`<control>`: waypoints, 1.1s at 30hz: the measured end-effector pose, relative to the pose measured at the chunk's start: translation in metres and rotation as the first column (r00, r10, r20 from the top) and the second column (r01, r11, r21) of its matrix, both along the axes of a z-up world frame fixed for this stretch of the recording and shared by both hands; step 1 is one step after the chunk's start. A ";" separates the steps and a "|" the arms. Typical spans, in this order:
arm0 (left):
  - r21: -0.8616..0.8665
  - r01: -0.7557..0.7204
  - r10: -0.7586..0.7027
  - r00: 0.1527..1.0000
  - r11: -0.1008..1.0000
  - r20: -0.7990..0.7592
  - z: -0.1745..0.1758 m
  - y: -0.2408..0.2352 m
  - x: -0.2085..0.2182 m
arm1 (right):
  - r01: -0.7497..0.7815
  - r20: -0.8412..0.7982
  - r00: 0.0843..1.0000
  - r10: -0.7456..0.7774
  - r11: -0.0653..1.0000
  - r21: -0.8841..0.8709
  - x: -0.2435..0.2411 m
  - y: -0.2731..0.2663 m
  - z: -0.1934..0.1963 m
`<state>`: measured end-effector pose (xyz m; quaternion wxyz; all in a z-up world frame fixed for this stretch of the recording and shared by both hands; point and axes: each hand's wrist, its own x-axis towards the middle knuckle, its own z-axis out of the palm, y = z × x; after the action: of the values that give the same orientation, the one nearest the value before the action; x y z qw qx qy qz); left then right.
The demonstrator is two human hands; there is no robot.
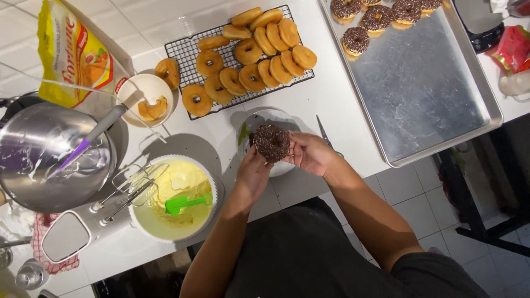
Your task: The person spreads a yellow cream onto donuts using a green spatula, then rolls the creamed donuts in chocolate sprinkles on a plate. The finished donuts are placed onto a metal baking tray.
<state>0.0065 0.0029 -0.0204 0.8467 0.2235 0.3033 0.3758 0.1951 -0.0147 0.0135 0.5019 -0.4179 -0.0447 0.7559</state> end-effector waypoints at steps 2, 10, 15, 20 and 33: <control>0.006 -0.001 0.001 1.000 1.000 0.025 0.014 0.002 0.002 | 0.023 -0.031 0.999 -0.022 0.999 0.026 0.003 0.000 0.012; 0.112 -0.035 0.027 0.997 0.993 0.071 0.021 0.001 0.026 | 0.048 -0.215 0.976 -0.019 0.990 0.129 0.032 0.004 0.032; 0.181 -0.092 0.073 0.991 0.979 0.109 -0.007 -0.002 0.034 | 0.076 -0.401 0.916 0.003 0.981 0.181 0.043 0.008 0.043; 0.135 -0.181 0.219 0.900 0.974 -0.376 0.030 -0.011 0.026 | 0.085 -0.420 0.908 -0.007 0.982 0.168 0.074 0.018 0.043; 0.033 -0.509 0.404 0.639 0.860 -0.654 0.030 -0.075 -0.015 | 0.351 0.213 0.912 -0.350 0.936 0.033 0.399 0.095 -0.086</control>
<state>-0.0088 -0.0726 0.0096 0.5825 0.1876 0.6479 0.4536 0.5943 0.0800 -0.0725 0.6201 -0.5000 -0.0209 0.6041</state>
